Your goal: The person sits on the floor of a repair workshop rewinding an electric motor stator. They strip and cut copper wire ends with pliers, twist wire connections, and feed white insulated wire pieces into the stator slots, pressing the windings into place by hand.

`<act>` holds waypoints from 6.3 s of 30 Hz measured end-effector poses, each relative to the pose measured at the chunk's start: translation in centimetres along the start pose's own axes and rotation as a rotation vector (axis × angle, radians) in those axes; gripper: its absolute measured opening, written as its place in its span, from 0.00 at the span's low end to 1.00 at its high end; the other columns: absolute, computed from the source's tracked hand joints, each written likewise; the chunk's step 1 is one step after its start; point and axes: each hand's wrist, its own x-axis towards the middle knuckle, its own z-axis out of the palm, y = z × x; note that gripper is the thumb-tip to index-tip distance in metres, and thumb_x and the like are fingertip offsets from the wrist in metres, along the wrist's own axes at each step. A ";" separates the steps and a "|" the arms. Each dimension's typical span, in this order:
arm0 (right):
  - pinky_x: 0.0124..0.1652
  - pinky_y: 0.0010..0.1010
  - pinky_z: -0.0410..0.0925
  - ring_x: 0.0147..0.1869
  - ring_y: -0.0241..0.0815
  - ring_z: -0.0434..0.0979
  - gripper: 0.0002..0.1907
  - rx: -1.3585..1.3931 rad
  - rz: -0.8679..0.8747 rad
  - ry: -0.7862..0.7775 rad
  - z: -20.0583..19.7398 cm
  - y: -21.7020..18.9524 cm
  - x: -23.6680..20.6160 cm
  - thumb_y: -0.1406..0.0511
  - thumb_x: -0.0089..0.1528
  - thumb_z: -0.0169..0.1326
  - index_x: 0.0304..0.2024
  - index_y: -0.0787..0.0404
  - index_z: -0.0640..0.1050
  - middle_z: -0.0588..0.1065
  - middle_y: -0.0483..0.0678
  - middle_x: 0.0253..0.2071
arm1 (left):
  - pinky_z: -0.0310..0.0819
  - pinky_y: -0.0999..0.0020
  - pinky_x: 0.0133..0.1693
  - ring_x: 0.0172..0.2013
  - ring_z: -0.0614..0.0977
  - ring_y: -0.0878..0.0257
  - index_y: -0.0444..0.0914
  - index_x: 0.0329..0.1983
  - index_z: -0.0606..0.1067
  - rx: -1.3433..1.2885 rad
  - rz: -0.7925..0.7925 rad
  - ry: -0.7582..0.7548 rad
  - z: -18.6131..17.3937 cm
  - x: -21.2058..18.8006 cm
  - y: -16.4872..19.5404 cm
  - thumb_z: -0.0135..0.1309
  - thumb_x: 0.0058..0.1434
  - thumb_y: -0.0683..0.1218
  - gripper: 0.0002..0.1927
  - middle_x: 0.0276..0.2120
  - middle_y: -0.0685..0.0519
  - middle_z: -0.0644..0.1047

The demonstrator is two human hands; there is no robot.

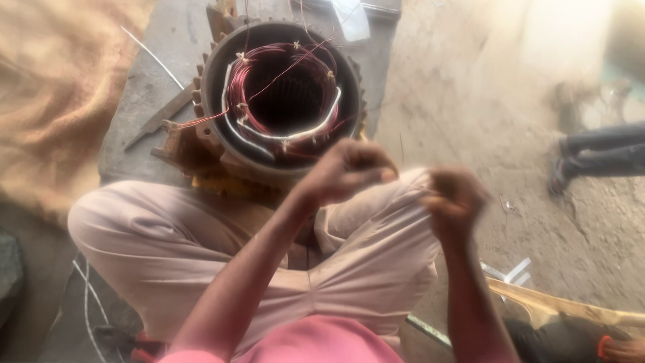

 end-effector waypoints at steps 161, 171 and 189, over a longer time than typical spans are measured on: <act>0.29 0.28 0.67 0.29 0.35 0.69 0.19 0.751 0.790 0.230 -0.4 -3.4 -5.5 0.49 0.69 0.55 0.39 0.56 0.72 0.71 0.41 0.30 | 0.81 0.75 0.31 0.27 0.83 0.71 0.41 0.37 0.84 0.306 -0.140 -0.068 0.1 1.2 1.5 0.61 0.61 0.44 0.03 0.32 0.54 0.85; 0.35 0.41 0.66 0.28 0.41 0.69 0.20 -0.333 -0.677 -0.218 -3.9 0.4 4.3 0.51 0.67 0.54 0.28 0.55 0.70 0.67 0.43 0.25 | 0.78 0.72 0.33 0.28 0.83 0.69 0.41 0.36 0.85 0.297 -0.289 -0.135 -0.8 1.6 3.6 0.62 0.58 0.45 0.05 0.33 0.54 0.86; 0.30 0.34 0.60 0.20 0.36 0.62 0.27 -0.571 -0.950 -0.472 -1.0 -1.0 9.3 0.45 0.68 0.50 0.21 0.51 0.64 0.63 0.39 0.16 | 0.81 0.70 0.41 0.32 0.85 0.67 0.41 0.38 0.84 0.350 -0.368 -0.178 -0.7 2.0 4.8 0.62 0.58 0.46 0.07 0.35 0.54 0.86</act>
